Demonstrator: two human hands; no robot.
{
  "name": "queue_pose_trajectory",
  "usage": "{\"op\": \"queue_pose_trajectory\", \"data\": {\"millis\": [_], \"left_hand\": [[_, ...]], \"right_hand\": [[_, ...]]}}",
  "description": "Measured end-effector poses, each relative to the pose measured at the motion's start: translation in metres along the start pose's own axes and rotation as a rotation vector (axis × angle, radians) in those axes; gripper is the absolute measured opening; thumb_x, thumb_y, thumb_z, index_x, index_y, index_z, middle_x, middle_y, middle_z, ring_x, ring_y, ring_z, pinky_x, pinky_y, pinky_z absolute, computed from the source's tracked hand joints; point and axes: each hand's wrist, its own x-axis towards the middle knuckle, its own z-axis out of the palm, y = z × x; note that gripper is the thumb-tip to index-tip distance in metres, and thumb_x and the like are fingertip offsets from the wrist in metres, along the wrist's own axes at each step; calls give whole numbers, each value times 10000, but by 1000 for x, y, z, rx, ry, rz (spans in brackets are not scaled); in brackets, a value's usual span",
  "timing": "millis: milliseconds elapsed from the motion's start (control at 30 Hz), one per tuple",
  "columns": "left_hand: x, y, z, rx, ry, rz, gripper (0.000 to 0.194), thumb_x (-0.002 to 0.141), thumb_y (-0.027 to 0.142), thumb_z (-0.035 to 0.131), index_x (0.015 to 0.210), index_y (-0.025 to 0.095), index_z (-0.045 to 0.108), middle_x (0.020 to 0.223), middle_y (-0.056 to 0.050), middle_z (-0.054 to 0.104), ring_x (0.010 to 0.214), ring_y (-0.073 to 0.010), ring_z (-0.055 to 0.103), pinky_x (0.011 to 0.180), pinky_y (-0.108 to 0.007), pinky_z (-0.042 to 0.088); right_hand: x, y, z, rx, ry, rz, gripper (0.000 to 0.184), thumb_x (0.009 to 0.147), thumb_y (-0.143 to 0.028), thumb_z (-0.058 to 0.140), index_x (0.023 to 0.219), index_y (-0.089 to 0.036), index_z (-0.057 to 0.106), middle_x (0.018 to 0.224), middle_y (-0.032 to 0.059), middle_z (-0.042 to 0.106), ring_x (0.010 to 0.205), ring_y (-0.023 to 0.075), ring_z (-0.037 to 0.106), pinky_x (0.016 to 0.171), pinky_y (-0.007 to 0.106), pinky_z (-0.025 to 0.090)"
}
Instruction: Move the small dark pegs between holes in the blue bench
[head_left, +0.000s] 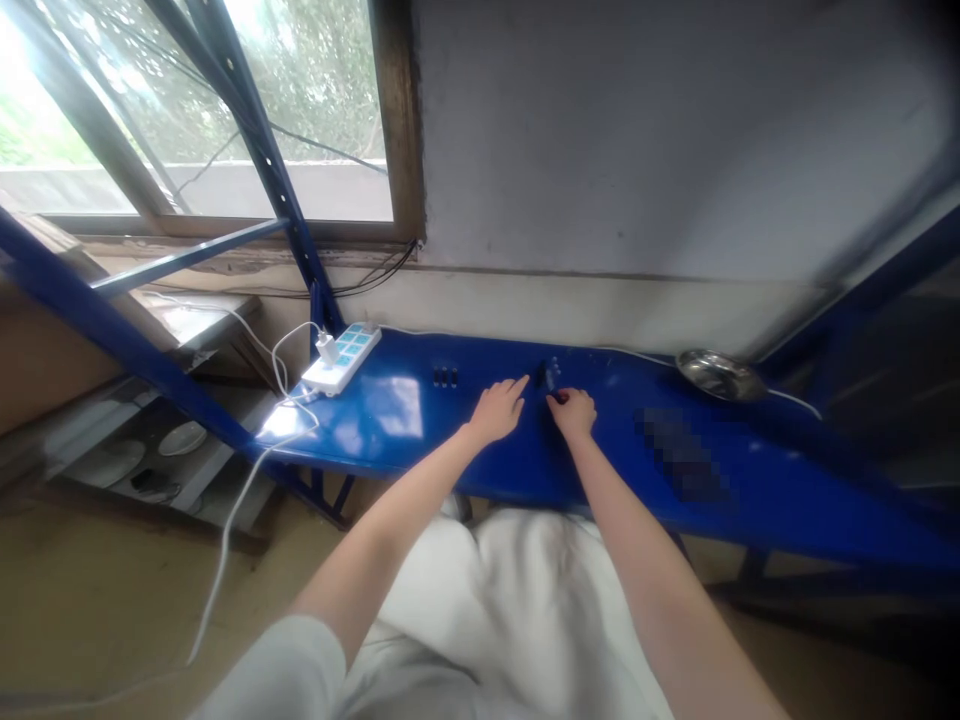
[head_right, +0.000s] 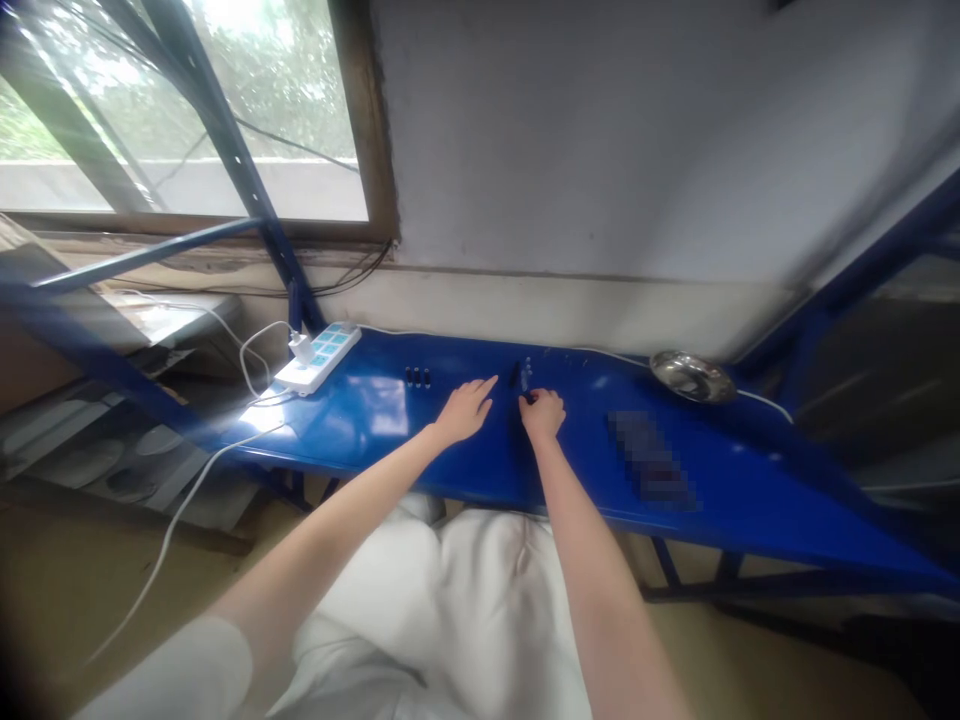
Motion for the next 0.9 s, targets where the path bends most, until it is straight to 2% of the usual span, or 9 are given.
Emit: {"op": "queue_pose_trajectory", "data": {"millis": [67, 167, 333, 433, 533, 667, 767, 900], "left_hand": [[13, 5, 10, 82, -89, -16, 500, 895, 250, 292, 1392, 204, 264, 1302, -125, 463, 1120, -255, 468, 884, -418, 401], [27, 8, 23, 165, -161, -40, 527, 888, 215, 279, 1411, 197, 214, 1331, -135, 426, 1129, -275, 445, 885, -440, 385], [42, 8, 37, 240, -192, -63, 561, 866, 159, 304, 1415, 213, 207, 1329, -141, 414, 1123, -278, 435, 887, -440, 371], [48, 10, 40, 268, -199, -50, 547, 859, 132, 309, 1398, 206, 256, 1310, -139, 430, 1108, -279, 443, 870, -432, 374], [52, 13, 39, 258, -165, -32, 468, 866, 115, 301, 1323, 175, 380, 1216, -131, 512, 1063, -249, 476, 862, -397, 378], [56, 13, 33, 195, -102, -79, 303, 863, 118, 348, 1081, 137, 558, 1002, -107, 621, 934, -213, 546, 822, -346, 400], [58, 7, 28, 79, -41, -128, 213, 852, 145, 412, 960, 145, 597, 926, -84, 650, 879, -201, 575, 782, -316, 424], [58, -4, 20, -152, 77, -154, 167, 835, 189, 482, 946, 172, 606, 897, -52, 662, 829, -165, 594, 753, -272, 448]], "right_hand": [[2, -3, 3, -9, -1, 29, 264, 723, -336, 555, 893, -155, 644, 967, 115, 602, 929, 253, 522, 776, 381, 394], [5, -8, 6, -5, 5, 68, 265, 721, -340, 547, 890, -159, 640, 984, 122, 593, 939, 266, 504, 797, 418, 372], [7, -15, 8, 8, 16, 104, 260, 724, -341, 531, 883, -164, 635, 991, 133, 586, 953, 285, 488, 805, 453, 352], [7, -18, 7, 1, 10, 121, 258, 732, -339, 524, 885, -166, 637, 1009, 136, 588, 956, 290, 487, 804, 447, 345], [8, -20, 7, -11, 11, 133, 249, 737, -328, 524, 888, -168, 640, 1010, 133, 592, 954, 284, 487, 804, 429, 335], [9, -20, 10, -32, 16, 152, 241, 748, -324, 524, 895, -174, 642, 999, 118, 598, 944, 265, 483, 798, 397, 319], [9, -18, 12, -39, 31, 154, 217, 758, -316, 514, 866, -181, 645, 979, 100, 603, 921, 250, 475, 781, 375, 300], [7, -16, 15, -34, 61, 72, 204, 774, -305, 482, 820, -176, 632, 926, 85, 603, 881, 233, 463, 751, 350, 273]]}}
